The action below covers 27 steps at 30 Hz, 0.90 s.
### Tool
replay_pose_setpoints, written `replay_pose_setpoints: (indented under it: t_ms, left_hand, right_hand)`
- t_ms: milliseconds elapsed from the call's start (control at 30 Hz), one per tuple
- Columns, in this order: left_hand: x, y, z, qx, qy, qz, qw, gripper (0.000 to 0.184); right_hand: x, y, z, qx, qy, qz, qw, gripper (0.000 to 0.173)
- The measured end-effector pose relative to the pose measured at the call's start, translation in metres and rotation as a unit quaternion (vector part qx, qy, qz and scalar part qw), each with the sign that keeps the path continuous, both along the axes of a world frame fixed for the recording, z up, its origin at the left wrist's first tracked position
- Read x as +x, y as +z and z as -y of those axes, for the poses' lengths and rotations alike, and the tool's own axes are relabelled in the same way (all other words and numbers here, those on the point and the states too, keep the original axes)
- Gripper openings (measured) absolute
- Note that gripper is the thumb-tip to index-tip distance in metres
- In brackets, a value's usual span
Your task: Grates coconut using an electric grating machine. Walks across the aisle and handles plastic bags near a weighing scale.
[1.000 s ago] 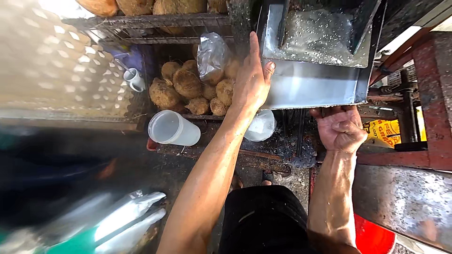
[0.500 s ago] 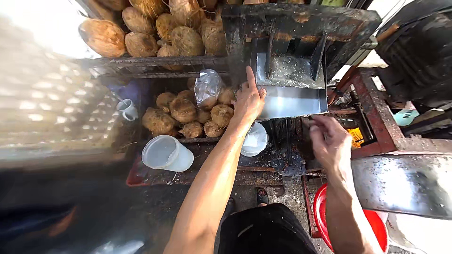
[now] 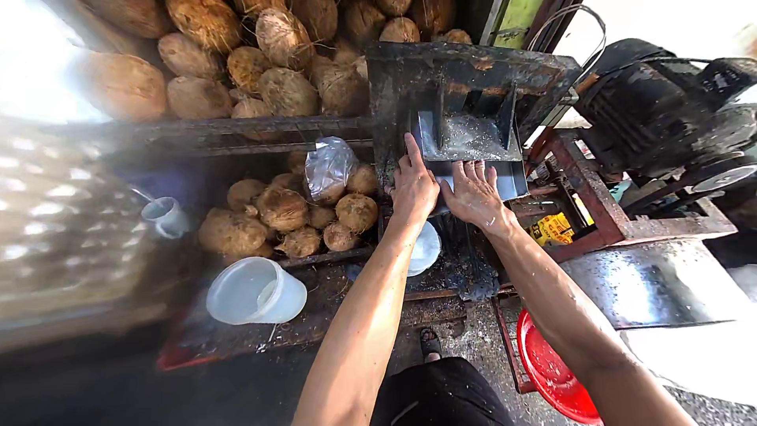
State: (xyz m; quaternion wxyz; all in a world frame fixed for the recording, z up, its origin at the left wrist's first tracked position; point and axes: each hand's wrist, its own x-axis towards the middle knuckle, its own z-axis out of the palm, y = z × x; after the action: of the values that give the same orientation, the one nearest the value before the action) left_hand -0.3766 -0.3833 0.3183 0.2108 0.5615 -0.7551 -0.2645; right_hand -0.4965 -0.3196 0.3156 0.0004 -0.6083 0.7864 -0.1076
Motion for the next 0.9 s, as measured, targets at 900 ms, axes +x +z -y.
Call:
replay_pose_setpoints:
  t_ms: [900]
  left_hand:
    - [0.003, -0.002, 0.002, 0.001, -0.022, -0.033, 0.999, 0.107]
  right_hand:
    - [0.037, 0.048, 0.018, 0.194, 0.006, -0.115, 0.974, 0.050]
